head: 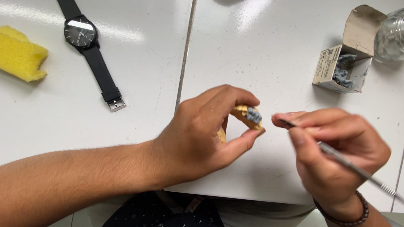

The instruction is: The person holds a yellow dental plaster model with artificial teeth in one hand and uses a metal wax carver to shape and smooth blue wax along the teeth, periodically rotating the model and repositioning the tool to work different surfaces.

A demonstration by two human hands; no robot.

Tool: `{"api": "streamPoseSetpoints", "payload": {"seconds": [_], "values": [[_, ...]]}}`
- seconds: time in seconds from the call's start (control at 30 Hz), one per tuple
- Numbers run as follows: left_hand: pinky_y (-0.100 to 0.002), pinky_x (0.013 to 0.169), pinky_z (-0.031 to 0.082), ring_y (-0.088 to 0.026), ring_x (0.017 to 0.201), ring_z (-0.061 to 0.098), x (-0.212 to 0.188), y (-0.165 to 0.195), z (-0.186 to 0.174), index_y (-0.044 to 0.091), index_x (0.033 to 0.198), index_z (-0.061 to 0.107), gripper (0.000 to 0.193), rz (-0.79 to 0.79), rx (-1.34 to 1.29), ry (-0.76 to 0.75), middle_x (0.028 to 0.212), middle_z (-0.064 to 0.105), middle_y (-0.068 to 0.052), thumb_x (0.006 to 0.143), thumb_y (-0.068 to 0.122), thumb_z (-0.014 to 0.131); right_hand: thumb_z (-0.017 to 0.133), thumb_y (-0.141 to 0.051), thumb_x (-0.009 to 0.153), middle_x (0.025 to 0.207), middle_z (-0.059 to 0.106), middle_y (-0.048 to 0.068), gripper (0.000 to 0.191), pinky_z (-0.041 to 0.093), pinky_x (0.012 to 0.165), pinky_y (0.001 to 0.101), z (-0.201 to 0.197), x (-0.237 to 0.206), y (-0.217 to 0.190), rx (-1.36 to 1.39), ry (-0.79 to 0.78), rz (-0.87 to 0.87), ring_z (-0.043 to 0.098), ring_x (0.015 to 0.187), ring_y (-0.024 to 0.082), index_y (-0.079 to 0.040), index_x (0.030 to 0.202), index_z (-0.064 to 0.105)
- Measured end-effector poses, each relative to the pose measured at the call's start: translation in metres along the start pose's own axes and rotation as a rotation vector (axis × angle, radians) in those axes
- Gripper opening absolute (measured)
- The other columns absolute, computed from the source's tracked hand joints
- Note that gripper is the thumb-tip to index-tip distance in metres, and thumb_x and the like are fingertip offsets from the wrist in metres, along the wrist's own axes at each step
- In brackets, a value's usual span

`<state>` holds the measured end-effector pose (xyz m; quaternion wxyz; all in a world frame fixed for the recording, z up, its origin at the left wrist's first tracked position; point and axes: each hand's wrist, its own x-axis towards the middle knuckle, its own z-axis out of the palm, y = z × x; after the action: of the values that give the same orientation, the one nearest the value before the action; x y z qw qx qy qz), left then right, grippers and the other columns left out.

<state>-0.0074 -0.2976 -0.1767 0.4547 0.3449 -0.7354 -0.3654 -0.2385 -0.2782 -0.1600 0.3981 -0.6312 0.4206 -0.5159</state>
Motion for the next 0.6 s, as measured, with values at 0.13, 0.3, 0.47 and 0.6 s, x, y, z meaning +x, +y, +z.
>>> {"api": "streamPoseSetpoints", "payload": {"seconds": [0.13,0.3,0.47,0.6], "values": [[-0.022,0.051,0.051,-0.008,0.065,0.066,-0.003,0.006,0.003,0.001,0.111,0.059,0.034,-0.134,-0.097,-0.016,0.092,0.069,-0.007,0.087,0.008,0.082,0.073,0.004,0.095,0.094,0.072,0.017,0.017,0.07,0.082,0.0306,0.013,0.001,-0.013,-0.307,-0.082,-0.128,0.078,0.097,0.028,-0.002,0.093,0.057],[-0.022,0.053,0.051,-0.008,0.067,0.065,-0.003,0.006,0.002,0.001,0.112,0.059,0.033,-0.132,-0.116,-0.029,0.092,0.069,-0.007,0.088,0.007,0.081,0.075,0.004,0.093,0.095,0.073,0.019,0.019,0.069,0.083,0.0319,0.019,0.003,-0.019,-0.408,-0.105,-0.158,0.078,0.101,0.029,-0.001,0.092,0.056],[-0.021,0.051,0.05,-0.008,0.066,0.065,-0.004,0.006,0.004,0.001,0.111,0.059,0.031,-0.147,-0.118,-0.042,0.092,0.069,-0.007,0.089,0.007,0.08,0.074,0.005,0.093,0.096,0.073,0.019,0.018,0.07,0.083,0.0311,0.018,0.002,-0.013,-0.351,-0.098,-0.121,0.078,0.102,0.029,-0.001,0.091,0.057],[-0.021,0.05,0.05,-0.007,0.065,0.065,-0.003,0.005,0.005,0.0,0.111,0.059,0.031,-0.152,-0.114,-0.038,0.093,0.069,-0.007,0.089,0.007,0.08,0.073,0.006,0.096,0.096,0.073,0.02,0.018,0.07,0.087,0.0321,0.016,-0.001,-0.008,-0.326,-0.111,-0.107,0.078,0.101,0.028,0.0,0.094,0.057]]}}
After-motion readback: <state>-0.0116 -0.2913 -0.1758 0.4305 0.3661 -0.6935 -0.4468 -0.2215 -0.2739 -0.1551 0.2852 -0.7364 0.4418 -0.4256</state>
